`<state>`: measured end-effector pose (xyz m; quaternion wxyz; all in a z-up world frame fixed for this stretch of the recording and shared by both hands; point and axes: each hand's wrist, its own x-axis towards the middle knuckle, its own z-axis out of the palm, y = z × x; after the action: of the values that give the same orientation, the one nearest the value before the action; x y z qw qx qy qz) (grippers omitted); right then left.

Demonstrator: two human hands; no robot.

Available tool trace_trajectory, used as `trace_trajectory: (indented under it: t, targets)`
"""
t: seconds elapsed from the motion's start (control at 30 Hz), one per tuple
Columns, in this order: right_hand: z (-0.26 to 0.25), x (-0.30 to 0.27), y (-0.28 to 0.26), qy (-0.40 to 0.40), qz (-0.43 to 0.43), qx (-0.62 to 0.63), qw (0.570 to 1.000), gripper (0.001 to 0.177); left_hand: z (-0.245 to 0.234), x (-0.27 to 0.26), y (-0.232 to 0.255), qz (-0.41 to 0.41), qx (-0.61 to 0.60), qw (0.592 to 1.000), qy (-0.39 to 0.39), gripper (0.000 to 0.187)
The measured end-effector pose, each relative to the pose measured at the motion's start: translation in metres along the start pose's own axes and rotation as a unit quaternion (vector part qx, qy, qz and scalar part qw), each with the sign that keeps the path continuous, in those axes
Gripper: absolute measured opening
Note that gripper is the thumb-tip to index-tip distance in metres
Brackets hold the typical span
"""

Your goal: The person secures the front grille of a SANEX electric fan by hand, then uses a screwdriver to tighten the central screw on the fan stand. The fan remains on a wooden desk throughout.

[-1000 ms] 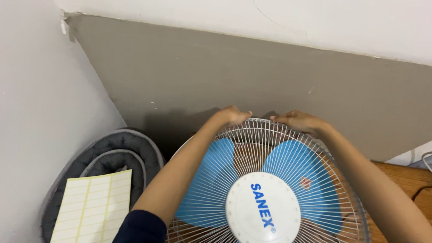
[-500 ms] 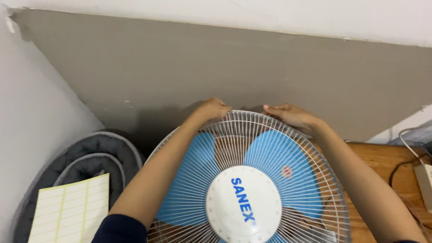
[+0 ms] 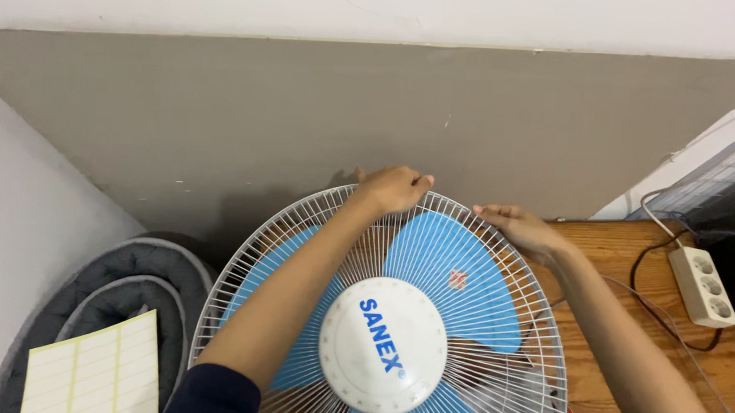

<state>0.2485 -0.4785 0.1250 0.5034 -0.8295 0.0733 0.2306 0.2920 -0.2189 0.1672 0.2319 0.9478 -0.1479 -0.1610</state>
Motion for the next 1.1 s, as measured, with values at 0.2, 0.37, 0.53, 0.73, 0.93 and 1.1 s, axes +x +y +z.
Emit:
trace_trajectory:
  t: [0.2, 0.37, 0.53, 0.73, 0.93, 1.1]
  targets:
    - [0.003, 0.014, 0.032, 0.092, -0.12, -0.057, 0.987, 0.04, 0.006, -0.005, 0.004, 0.003, -0.008, 0.999, 0.046, 0.045]
    - [0.002, 0.023, 0.041, 0.09, -0.136, 0.003, 0.987, 0.046, 0.009, -0.003, 0.002, -0.004, -0.016, 0.998, 0.062, 0.044]
    - [0.01, -0.002, 0.028, 0.096, -0.088, 0.049, 0.99, 0.042, 0.007, -0.009, 0.008, 0.006, -0.003, 0.997, 0.074, 0.052]
    - [0.014, -0.075, 0.046, 0.103, 0.025, 0.133, 0.985, 0.055, 0.001, -0.028, 0.019, 0.087, 0.079, 0.99, 0.081, 0.071]
    - [0.02, -0.11, 0.098, 0.116, 0.0, 0.252, 0.961, 0.057, 0.029, -0.047, 0.038, 0.161, 0.071, 0.976, 0.126, 0.062]
    - [0.027, -0.101, 0.118, 0.148, -0.038, 0.26, 0.954, 0.051, 0.073, -0.077, 0.066, 0.189, 0.103, 0.971, 0.103, 0.069]
